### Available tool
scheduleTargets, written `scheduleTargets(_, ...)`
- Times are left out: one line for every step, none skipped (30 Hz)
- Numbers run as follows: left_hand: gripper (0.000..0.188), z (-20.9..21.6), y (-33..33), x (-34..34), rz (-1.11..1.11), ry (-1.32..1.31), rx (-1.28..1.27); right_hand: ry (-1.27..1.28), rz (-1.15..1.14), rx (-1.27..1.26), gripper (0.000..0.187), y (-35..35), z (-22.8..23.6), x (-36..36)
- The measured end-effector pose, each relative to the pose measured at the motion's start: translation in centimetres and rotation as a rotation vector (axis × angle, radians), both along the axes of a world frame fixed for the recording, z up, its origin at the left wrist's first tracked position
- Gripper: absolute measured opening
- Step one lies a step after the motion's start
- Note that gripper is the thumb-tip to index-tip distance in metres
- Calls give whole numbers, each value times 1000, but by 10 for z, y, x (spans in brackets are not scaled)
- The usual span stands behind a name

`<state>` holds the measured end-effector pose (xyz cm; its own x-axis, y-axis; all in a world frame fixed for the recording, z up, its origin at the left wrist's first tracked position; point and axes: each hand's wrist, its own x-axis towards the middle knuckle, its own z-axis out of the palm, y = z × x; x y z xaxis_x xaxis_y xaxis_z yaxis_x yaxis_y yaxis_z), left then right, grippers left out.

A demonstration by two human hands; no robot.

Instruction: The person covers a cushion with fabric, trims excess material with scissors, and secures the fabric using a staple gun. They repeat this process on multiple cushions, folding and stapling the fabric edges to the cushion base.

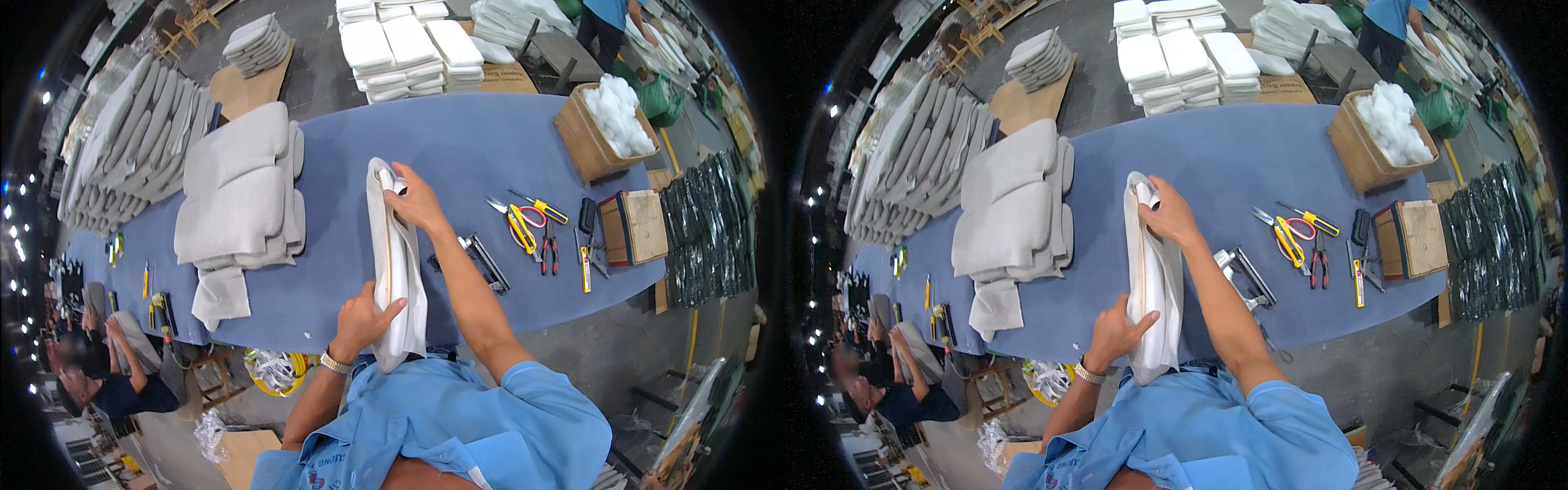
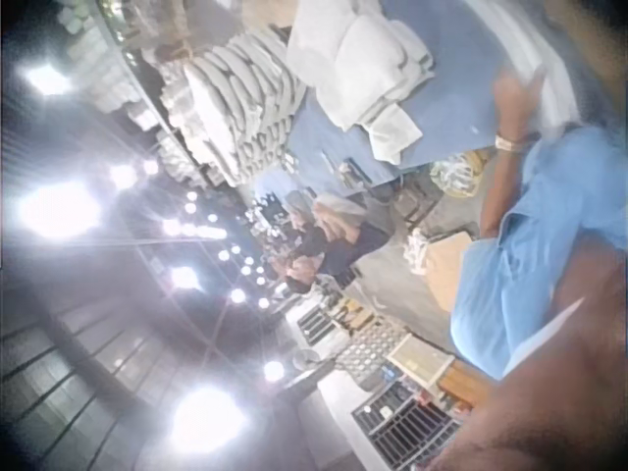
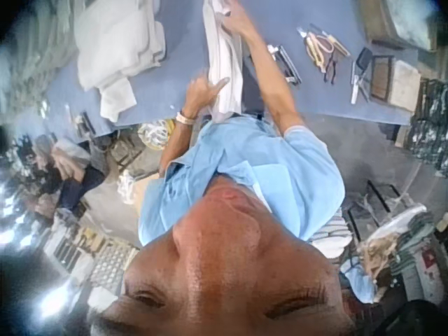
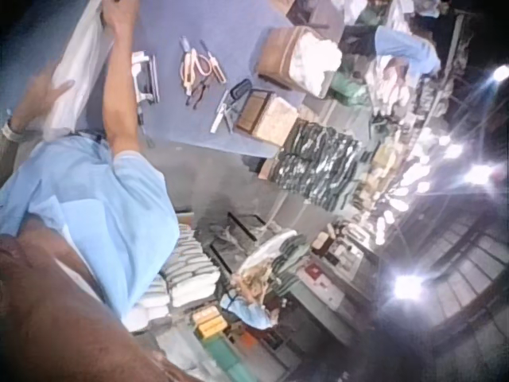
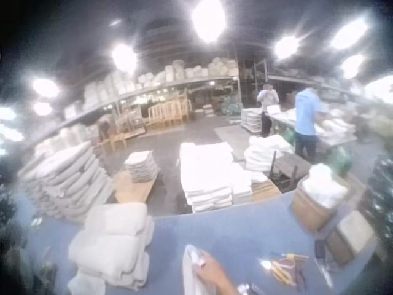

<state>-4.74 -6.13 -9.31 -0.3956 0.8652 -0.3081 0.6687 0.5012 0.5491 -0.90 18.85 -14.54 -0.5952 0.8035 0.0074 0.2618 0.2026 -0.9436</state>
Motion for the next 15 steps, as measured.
scheduleTargets(76, 9, 11, 3, -20, 28, -82, -1, -19, 60, 63, 8, 2, -1)
scheduleTargets(76, 10, 21, 4, -51, 48, -84, -10, -18, 87, 60, 16, -1, 1)
scheduleTargets(76, 10, 33, 1, -57, 81, -82, -9, -8, 123, 57, 26, -1, -4)
scheduleTargets(76, 8, 45, -4, -64, 114, -80, -8, -1, 159, 54, 36, 0, -9)
scheduleTargets(77, 7, 58, -10, -74, 147, -79, -5, -14, 148, 51, 44, 0, -11)
scheduleTargets(72, 7, 76, -20, -16, 56, -35, -4, -20, 136, 48, 45, -1, -12)
scheduleTargets(68, -5, 93, -32, 6, 48, 112, -10, -23, 118, 45, 41, -3, -12)
scheduleTargets(65, -26, 110, -48, 31, 38, 261, -9, -22, 120, 44, 40, -5, -13)
scheduleTargets(62, -40, 126, -61, 54, 26, 410, -11, -21, 122, 44, 39, -7, -12)
scheduleTargets(59, -47, 143, -70, 83, 64, 437, -23, -28, 130, 43, 40, -7, -12)
scheduleTargets(56, -53, 158, -80, 111, 103, 464, -18, -33, 150, 42, 40, -7, -15)
scheduleTargets(53, -60, 172, -84, 131, 130, 491, -25, -48, 172, 42, 41, -7, -13)
scheduleTargets(51, -57, 181, -83, 179, 64, 474, -35, -69, 188, 41, 40, -4, -10)
scheduleTargets(48, -52, 187, -82, 227, -1, 454, -87, -54, 223, 38, 40, 0, -9)
scheduleTargets(47, -45, 190, -80, 275, -70, 430, -84, -60, 257, 37, 39, 4, -10)
